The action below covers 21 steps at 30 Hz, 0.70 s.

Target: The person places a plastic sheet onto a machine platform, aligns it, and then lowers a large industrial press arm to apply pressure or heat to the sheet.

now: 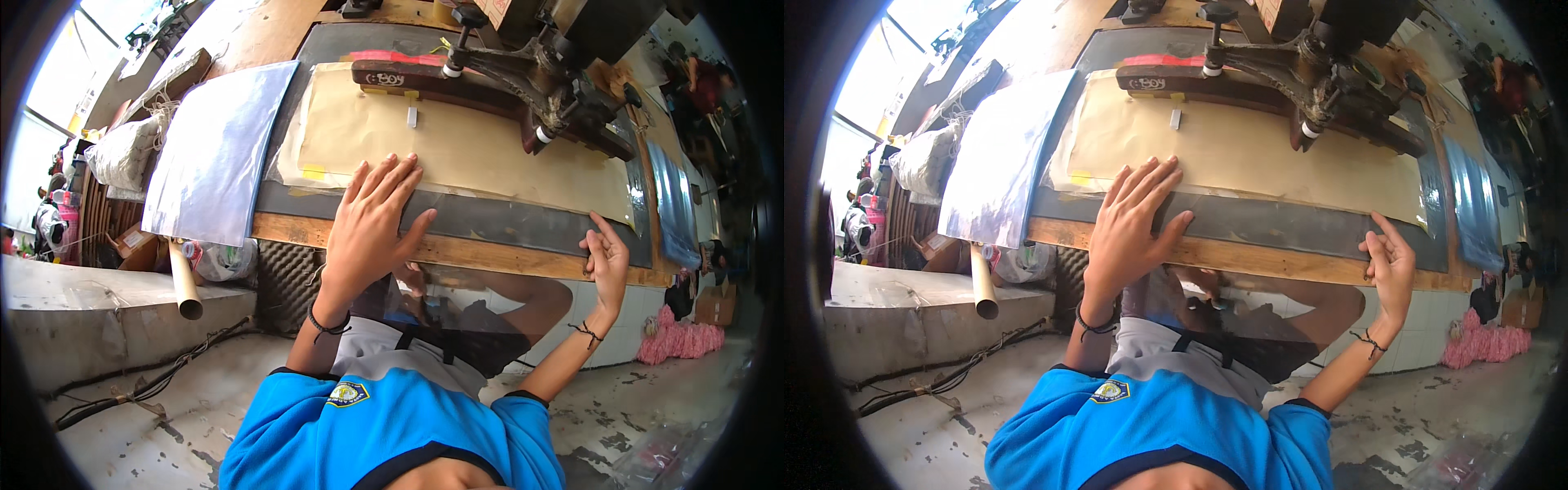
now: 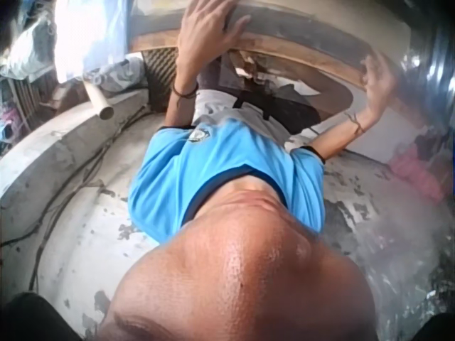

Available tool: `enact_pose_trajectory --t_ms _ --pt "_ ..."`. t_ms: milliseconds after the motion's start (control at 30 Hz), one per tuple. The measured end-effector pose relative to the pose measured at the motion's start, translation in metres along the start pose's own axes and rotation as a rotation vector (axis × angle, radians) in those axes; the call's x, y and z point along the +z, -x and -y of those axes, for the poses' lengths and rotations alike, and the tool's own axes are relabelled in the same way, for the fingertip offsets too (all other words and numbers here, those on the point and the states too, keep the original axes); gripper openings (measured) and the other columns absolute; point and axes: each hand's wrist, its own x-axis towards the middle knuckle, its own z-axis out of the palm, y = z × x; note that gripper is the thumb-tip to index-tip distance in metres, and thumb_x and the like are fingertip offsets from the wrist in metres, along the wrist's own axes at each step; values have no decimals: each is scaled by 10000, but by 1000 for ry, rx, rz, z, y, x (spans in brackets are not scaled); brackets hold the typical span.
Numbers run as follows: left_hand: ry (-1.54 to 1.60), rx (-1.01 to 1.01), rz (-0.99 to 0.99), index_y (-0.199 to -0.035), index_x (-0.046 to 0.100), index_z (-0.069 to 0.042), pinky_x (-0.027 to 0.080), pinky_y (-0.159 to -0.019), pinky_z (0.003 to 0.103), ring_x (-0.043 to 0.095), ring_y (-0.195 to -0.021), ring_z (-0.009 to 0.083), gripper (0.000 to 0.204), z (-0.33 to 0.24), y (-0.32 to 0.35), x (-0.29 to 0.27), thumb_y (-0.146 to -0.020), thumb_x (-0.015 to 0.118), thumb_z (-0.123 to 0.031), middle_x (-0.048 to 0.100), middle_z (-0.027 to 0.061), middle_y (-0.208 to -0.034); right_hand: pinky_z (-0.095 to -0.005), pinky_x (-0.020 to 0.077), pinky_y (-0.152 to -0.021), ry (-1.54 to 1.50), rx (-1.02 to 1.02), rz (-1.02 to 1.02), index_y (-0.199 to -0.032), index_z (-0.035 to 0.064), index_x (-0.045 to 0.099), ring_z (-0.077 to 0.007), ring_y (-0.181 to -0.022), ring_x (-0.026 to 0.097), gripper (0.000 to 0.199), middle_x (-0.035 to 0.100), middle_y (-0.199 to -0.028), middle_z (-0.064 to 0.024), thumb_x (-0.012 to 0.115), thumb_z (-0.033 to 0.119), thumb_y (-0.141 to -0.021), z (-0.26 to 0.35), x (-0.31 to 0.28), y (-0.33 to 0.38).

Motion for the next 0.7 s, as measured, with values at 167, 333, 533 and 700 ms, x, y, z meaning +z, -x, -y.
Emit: enact_pose_trajectory --t_ms 167,333,533,700 --pt "46 29 -7 -1343 676 -78 316 -1240 491 507 -1420 316 446 5 4 -3 -945 705 -276 615 96 -1469 -167 327 -414 0 -47 67 -1427 16 612 6 -495 452 510 701 -779 -19 737 231 -982 -8 -9 -1" --pt "38 22 -17 -1310 698 -81 339 -1221 496 528 -1397 317 411 6 3 -2 -933 709 -243 649 90 -1425 -167 332 -408 -9 -54 95 -1450 -1 579 10 -480 455 544 713 -770 -27 736 189 -965 -7 -12 0" --pt "46 3 -46 -1260 713 -79 357 -1206 494 548 -1374 317 357 2 1 -1 -929 706 -213 667 86 -1393 -167 348 -413 -4 -61 99 -1462 -24 553 6 -485 472 568 711 -746 -25 726 162 -955 -11 -14 -1" --pt "48 -6 -62 -1250 712 -80 355 -1210 489 551 -1371 315 345 0 1 -2 -929 705 -208 664 87 -1395 -168 354 -427 -39 -81 111 -1459 -24 552 -3 -483 478 558 700 -710 -16 716 152 -955 -7 -14 1"
